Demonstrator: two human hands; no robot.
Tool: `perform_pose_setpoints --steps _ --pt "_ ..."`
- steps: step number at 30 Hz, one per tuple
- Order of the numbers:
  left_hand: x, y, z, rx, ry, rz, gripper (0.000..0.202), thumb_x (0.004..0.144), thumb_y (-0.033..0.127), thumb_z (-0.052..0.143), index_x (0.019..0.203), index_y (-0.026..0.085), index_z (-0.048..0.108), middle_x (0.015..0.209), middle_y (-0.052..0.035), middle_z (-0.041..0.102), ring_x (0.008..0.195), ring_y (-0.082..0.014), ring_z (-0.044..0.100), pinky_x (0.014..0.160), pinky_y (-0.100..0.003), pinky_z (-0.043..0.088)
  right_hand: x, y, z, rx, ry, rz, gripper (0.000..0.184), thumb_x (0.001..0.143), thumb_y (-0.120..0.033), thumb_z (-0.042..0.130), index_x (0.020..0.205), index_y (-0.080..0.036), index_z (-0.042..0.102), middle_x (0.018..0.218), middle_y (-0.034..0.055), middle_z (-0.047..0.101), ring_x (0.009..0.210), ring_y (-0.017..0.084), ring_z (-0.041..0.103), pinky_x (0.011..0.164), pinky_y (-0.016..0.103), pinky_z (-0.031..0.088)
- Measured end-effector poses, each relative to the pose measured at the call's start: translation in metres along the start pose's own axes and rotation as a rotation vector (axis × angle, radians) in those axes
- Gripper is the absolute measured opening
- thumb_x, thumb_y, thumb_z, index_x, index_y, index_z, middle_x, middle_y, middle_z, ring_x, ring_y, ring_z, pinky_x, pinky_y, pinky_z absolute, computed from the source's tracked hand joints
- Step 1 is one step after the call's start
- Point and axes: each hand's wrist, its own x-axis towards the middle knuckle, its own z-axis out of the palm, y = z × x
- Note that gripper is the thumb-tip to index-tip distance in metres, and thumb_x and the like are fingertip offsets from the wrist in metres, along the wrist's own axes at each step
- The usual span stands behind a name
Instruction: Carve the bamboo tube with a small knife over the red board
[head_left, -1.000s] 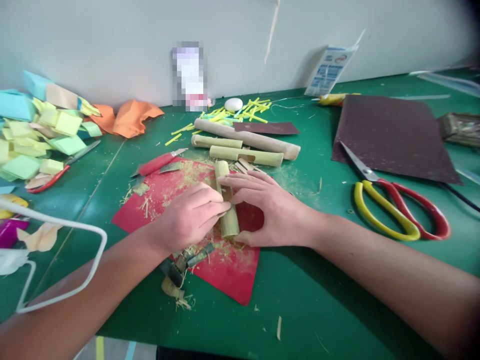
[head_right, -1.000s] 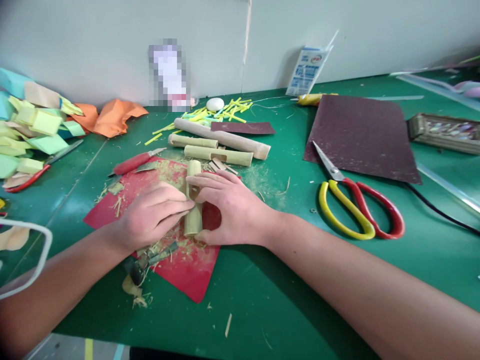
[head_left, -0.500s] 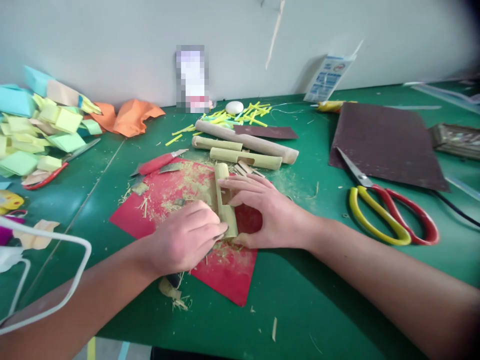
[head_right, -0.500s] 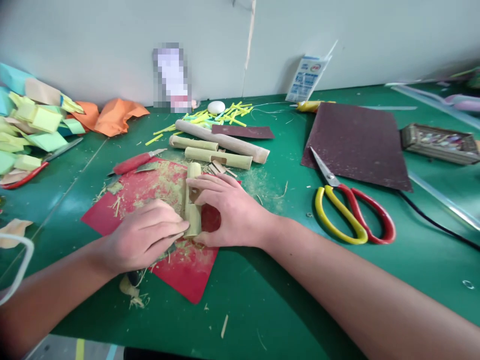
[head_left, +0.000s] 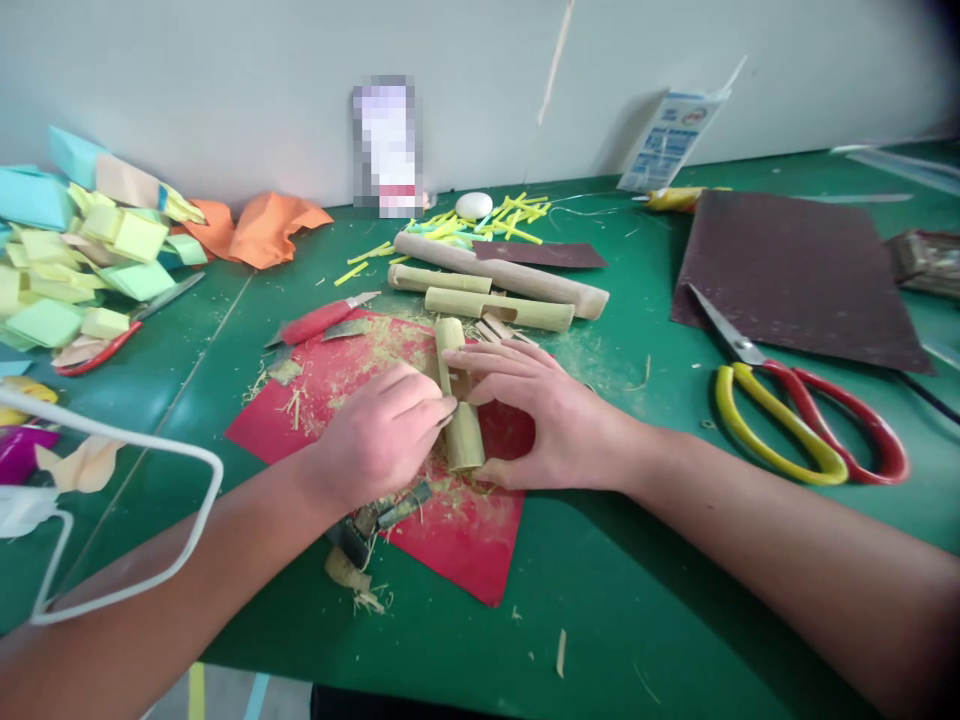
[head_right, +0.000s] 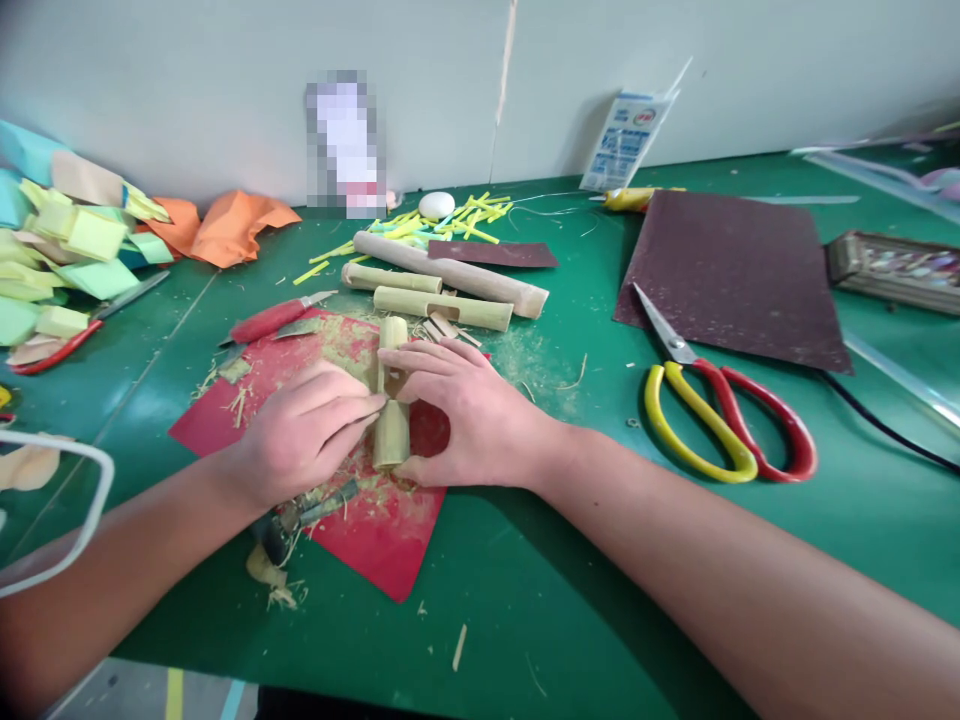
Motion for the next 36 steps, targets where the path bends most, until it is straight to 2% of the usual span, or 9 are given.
perform_pose_setpoints --steps 5,9,14,18,23,28,33,36 --pt "-0.001 0.006 -0.004 -0.002 -0.058 0.083 0.011 0.087 0.008 0.052 0.093 0.011 0.061 0.079 -0.0071 0.062 0.081 -0.0185 0.055 0.072 -0.033 0.051 0.0 0.0 0.0 0.001 -0.018 -0.007 0.038 0.061 -0.04 0.073 0.092 -0.022 0.06 0.14 0.0084 0.05 0.133 0.028 0.04 0.111 0.049 0.023" --pt "-0.001 0.004 -0.003 0.017 -0.029 0.036 0.01 0.088 0.008 0.052 0.091 0.01 0.061 0.076 -0.0078 0.061 0.081 -0.0199 0.054 0.072 -0.034 0.051 0.0 0.0 0.0 -0.009 -0.012 0.003 0.038 0.061 -0.037 0.073 0.093 -0.022 0.061 0.139 0.0084 0.05 0.133 0.027 0.039 0.11 0.047 0.026" --pt "-0.001 0.007 -0.003 -0.01 -0.066 0.092 0.012 0.087 0.007 0.051 0.094 0.01 0.06 0.079 -0.0074 0.061 0.081 -0.0188 0.054 0.071 -0.033 0.051 0.0 0.0 0.0 0.012 -0.01 -0.006 0.039 0.059 -0.04 0.075 0.09 -0.022 0.06 0.139 0.0087 0.051 0.133 0.028 0.04 0.11 0.048 0.024" --pt "0.0 0.006 -0.004 0.025 -0.045 0.049 0.011 0.089 0.008 0.05 0.087 0.011 0.06 0.078 -0.007 0.062 0.081 -0.0183 0.054 0.072 -0.033 0.052 0.0 0.001 0.0 0.0 -0.008 0.006 0.039 0.06 -0.038 0.074 0.093 -0.022 0.061 0.139 0.0084 0.051 0.133 0.027 0.04 0.111 0.047 0.022" --pt "0.0 0.003 -0.004 -0.046 -0.06 0.151 0.01 0.087 0.007 0.05 0.091 0.011 0.059 0.079 -0.0078 0.063 0.081 -0.0189 0.055 0.071 -0.032 0.052 0.0 0.001 0.0 0.002 -0.022 0.008 0.038 0.059 -0.04 0.074 0.091 -0.023 0.06 0.141 0.0062 0.049 0.133 0.027 0.04 0.112 0.047 0.022" --pt "0.004 -0.004 -0.003 -0.025 -0.056 0.125 0.013 0.088 0.007 0.047 0.091 0.011 0.059 0.08 -0.0086 0.062 0.08 -0.019 0.054 0.072 -0.034 0.051 0.0 0.002 0.001 -0.01 -0.015 0.013 0.039 0.06 -0.039 0.073 0.094 -0.023 0.06 0.14 0.0066 0.05 0.133 0.026 0.039 0.111 0.046 0.023" --pt "0.002 -0.003 -0.005 -0.092 -0.091 0.182 0.014 0.088 0.007 0.047 0.093 0.012 0.059 0.082 -0.0071 0.064 0.078 -0.0172 0.055 0.072 -0.033 0.051 0.0 0.001 0.001 0.001 -0.029 0.016 0.038 0.06 -0.04 0.074 0.091 -0.024 0.06 0.141 0.0057 0.049 0.133 0.027 0.039 0.111 0.046 0.021" --pt "0.003 -0.006 -0.004 -0.102 -0.064 0.128 0.014 0.088 0.007 0.048 0.093 0.012 0.06 0.081 -0.0072 0.063 0.079 -0.0177 0.056 0.073 -0.033 0.05 0.0 0.001 0.001 -0.005 -0.026 0.017 0.039 0.06 -0.04 0.074 0.092 -0.023 0.06 0.14 0.0062 0.05 0.133 0.026 0.039 0.112 0.046 0.021"
